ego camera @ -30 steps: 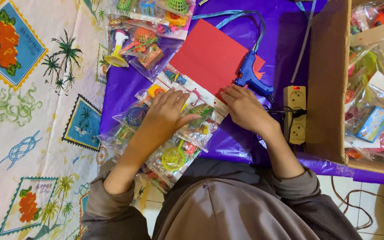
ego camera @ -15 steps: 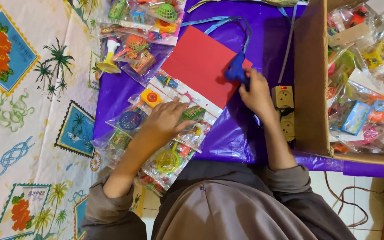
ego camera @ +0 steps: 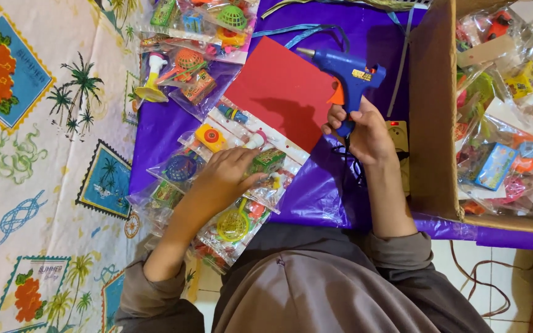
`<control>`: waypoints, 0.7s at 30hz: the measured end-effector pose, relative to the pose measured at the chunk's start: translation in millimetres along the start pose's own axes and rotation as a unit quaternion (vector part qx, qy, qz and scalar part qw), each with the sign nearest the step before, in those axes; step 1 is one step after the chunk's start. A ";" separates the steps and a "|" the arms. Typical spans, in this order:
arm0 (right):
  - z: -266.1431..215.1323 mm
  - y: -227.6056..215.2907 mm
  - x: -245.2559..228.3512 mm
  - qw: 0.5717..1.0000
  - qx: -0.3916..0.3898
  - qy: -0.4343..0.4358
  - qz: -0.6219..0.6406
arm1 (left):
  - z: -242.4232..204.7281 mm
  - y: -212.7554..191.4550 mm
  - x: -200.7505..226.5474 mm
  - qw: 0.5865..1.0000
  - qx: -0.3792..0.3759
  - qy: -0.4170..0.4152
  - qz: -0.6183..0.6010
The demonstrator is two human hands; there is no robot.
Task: The person applies hot glue to a red card and attaches small packaged toy items to it.
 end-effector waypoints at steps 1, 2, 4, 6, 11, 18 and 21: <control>1.3 2.3 1.0 1.000 -0.017 0.000 0.018 | -1.3 -1.7 0.2 1.000 0.018 0.009 0.002; 0.9 2.4 0.7 1.000 -0.017 0.000 0.018 | -1.1 -1.5 -0.4 1.000 0.018 0.010 0.002; -0.5 1.4 2.4 1.000 -0.012 0.006 0.003 | -1.7 -1.5 -0.4 1.000 0.022 0.016 0.002; -0.9 -0.2 4.3 1.000 -0.007 0.005 -0.020 | -0.7 3.9 -3.7 1.000 0.023 0.015 0.006; 7.1 -2.2 4.1 0.992 0.004 -0.039 -0.121 | -2.4 5.6 -3.3 0.999 0.034 0.023 0.014; 8.8 22.9 -25.6 0.737 0.052 -0.209 -0.641 | -5.2 12.8 -7.7 0.997 0.060 0.039 0.030; 14.4 -1.2 -4.1 0.628 0.067 -0.201 -0.749 | -7.1 11.4 -7.4 0.997 0.064 0.040 0.030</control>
Point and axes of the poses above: each hand's wrist, its own z-axis towards the middle knuckle, its own y-axis out of the palm, x = y × z, the point moved 10 cm from there along z, towards the middle knuckle, and after that the axes turned 1 degree about -y, right-handed, at the moved point
